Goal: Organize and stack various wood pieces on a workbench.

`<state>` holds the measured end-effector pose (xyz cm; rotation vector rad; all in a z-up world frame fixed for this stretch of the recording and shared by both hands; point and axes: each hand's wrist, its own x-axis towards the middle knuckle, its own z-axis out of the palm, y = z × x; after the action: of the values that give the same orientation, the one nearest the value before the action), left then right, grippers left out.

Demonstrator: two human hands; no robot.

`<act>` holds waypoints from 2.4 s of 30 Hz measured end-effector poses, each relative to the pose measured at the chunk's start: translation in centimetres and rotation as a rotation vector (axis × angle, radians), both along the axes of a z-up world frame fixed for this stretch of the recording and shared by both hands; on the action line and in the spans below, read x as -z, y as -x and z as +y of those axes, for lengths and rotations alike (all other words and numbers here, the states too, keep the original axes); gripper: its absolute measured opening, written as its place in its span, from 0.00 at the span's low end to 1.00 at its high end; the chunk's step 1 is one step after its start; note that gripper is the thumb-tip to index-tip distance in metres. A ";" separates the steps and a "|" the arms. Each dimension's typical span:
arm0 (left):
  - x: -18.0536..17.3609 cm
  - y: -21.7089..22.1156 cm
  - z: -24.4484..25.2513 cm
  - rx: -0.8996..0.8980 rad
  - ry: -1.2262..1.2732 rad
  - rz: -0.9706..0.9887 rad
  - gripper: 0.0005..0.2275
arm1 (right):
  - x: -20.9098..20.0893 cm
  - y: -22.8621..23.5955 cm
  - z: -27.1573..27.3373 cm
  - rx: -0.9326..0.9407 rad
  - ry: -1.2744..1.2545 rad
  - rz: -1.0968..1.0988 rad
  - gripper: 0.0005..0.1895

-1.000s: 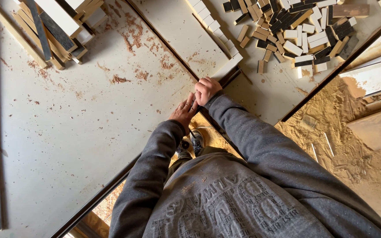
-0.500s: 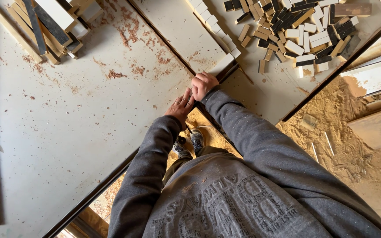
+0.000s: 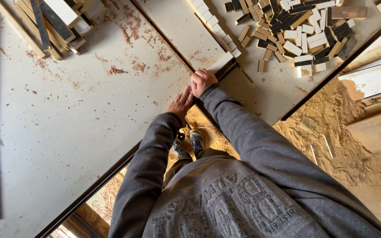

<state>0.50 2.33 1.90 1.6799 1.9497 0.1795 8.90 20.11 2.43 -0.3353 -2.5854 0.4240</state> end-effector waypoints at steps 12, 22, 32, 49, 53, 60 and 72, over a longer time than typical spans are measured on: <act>0.9 0.7 -0.1 0.017 -0.097 -0.053 0.60 | -1.2 0.5 0.1 -0.046 0.027 -0.105 0.05; 5.4 3.6 -2.9 -0.054 -0.246 -0.562 0.57 | -0.6 1.1 2.7 -0.295 -0.023 -0.550 0.11; -1.8 3.5 -7.6 -0.712 -0.148 -0.650 0.33 | -5.0 2.8 3.1 -0.387 0.086 -0.593 0.10; -2.8 -1.7 -15.5 -1.145 -0.637 -1.051 0.19 | -6.2 5.9 -11.1 -0.164 0.790 -0.431 0.24; 0.4 2.0 -19.2 -1.302 -0.738 -0.963 0.17 | -2.8 2.1 -13.5 -0.375 0.528 -0.643 0.25; 8.6 17.2 -21.7 -1.550 -0.603 -0.582 0.17 | -4.2 1.7 -16.2 -0.425 0.190 -0.348 0.16; 9.3 41.0 -16.4 -1.504 -0.536 -0.369 0.18 | -2.7 4.3 -17.8 -0.040 0.147 -0.522 0.15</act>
<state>-40.54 -14.05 -7.38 -0.0140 2.5025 1.4900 4.55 2.33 5.12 -0.5020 -3.0776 0.6097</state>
